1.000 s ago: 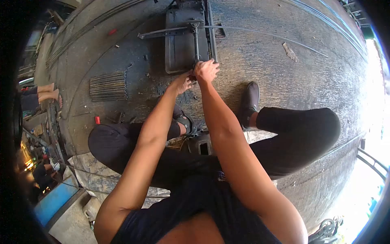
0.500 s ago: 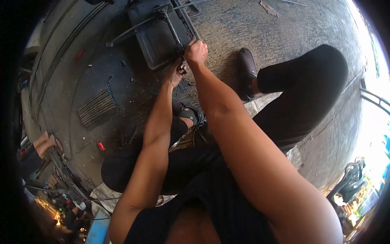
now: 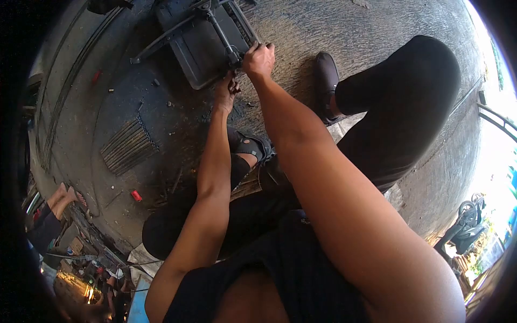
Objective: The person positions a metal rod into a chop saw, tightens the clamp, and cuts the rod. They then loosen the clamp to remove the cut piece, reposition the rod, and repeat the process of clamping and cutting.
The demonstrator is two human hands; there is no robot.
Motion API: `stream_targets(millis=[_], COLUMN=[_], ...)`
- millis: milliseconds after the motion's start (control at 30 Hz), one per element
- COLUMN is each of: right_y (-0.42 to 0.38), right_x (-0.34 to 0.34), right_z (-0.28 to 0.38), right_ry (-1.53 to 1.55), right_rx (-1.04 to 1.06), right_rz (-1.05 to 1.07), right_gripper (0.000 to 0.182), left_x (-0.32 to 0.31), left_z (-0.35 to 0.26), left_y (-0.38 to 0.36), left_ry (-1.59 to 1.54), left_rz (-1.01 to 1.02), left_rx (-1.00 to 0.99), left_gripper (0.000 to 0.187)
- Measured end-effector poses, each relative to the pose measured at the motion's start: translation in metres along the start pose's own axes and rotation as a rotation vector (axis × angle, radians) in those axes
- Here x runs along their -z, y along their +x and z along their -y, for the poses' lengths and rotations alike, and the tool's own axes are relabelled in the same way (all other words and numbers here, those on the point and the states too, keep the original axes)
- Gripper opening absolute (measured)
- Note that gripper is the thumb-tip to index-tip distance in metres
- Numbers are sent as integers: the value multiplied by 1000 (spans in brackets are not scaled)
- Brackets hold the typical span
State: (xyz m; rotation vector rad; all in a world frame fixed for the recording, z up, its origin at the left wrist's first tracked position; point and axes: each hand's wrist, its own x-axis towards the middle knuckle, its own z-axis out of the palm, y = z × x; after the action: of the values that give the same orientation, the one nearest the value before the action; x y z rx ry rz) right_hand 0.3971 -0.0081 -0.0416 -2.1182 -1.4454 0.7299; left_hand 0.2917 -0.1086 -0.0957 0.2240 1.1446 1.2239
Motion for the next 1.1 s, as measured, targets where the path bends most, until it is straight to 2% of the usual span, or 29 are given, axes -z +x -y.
stream_targets(millis=[133,233,300,767,833,900,967,1000,1033,1067,1100], right_y=[14,17,16,19,20,20,22,26,34,49,67], right_x=[-2,-1,1,-9,-6,-13,-10,-13,-14,-11,-4], right_z=[12,19,19,-1,0,-2,0,-2,-9,-14,-20], right_ry=[-9,-2,-38,-34,-57,-81,-92,-108,-165,12,184], right_rx=[-36,-107,-92,-1,-37,-18,-13,-63,-3,-142,-283], right_rz=[33,74,86,69,92,23,77,111,216,322,441], right_gripper=[47,49,50,44,43,42,43,45,48,50,52], left_x=[-10,-12,-10,-18,-13,-1,-6,-11,-12,-8,9], left_z=[-3,3,4,-16,-13,-19,-38,-50,-65,-82,-106], left_y=[-8,-15,-14,-20,-18,-9,-17,-25,-34,-42,-48], left_ry=[22,36,86,363,561,614,683,676,911,1148,1238], left_rz=[-31,-153,-87,-205,-212,-197,-128,-133,-85,-49,54], left_rx=[-22,1,-43,-92,-151,-201,95,40,-66,-161,-117], left_gripper=[31,33,34,36,36,35,42,42,45,56,64])
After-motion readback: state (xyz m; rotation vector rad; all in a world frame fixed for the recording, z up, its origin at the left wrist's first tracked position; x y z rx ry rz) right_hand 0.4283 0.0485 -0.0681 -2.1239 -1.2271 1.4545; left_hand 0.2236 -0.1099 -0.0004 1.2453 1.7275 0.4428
